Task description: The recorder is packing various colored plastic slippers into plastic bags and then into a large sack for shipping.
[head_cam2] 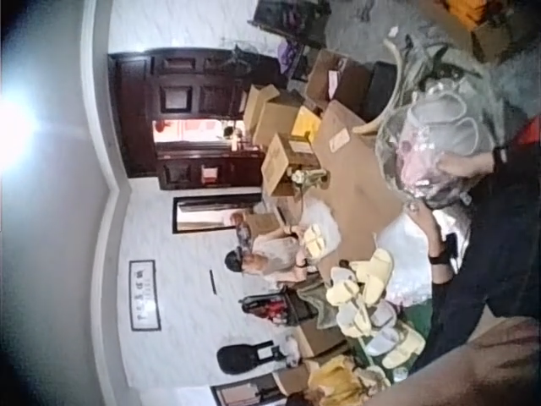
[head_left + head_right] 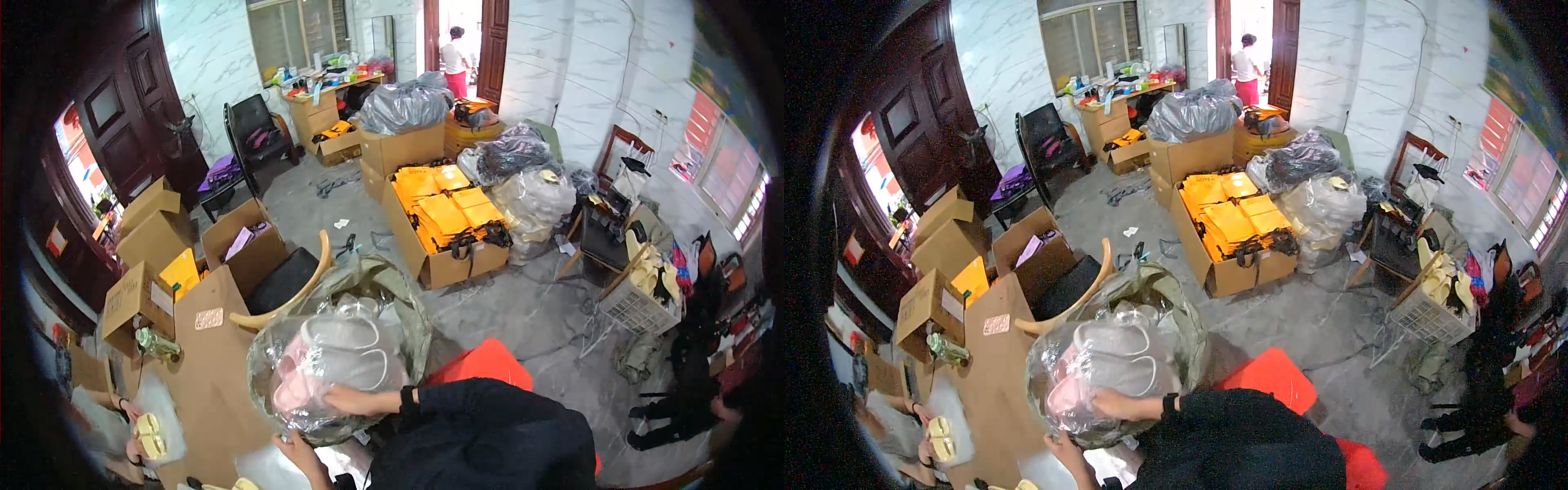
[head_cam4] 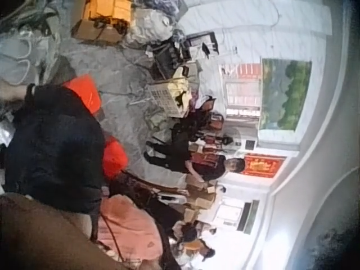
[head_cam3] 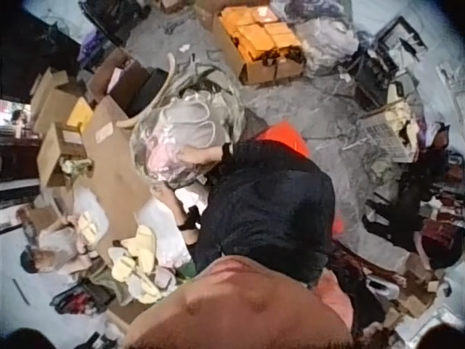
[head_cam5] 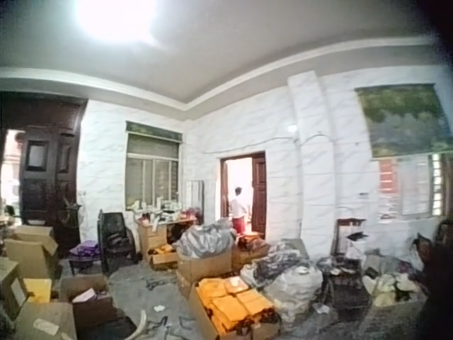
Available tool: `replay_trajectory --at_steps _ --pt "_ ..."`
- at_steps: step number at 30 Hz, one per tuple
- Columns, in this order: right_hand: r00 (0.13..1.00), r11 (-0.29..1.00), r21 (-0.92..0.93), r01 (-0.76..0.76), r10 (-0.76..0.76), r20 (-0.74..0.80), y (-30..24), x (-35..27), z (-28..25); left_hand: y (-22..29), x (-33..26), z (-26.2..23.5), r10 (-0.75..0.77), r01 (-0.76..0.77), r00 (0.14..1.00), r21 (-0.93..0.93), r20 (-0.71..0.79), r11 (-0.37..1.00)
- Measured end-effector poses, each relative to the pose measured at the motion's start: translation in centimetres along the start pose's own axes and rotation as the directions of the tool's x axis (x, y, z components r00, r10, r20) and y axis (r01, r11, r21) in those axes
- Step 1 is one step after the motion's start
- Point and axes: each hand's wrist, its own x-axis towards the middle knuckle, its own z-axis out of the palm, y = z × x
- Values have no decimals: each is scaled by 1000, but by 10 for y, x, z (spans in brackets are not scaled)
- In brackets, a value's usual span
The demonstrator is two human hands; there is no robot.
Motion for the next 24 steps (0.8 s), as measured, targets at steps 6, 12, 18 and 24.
replay_trajectory --at_steps 6,12,18,24 --pt "999 985 -169 17 -24 -40 102 67 18 41 -24 30 234 -190 972 506 -25 842" --pt "932 976 -91 -196 215 291 93 74 3 31 -20 35 551 -417 834 637 -15 648" --pt "898 984 -169 54 26 440 94 80 -7 75 -19 67 523 -792 500 609 691 -47" --pt "801 907 -228 353 -168 574 88 78 -33 -12 53 78 48 -801 548 540 835 -256"
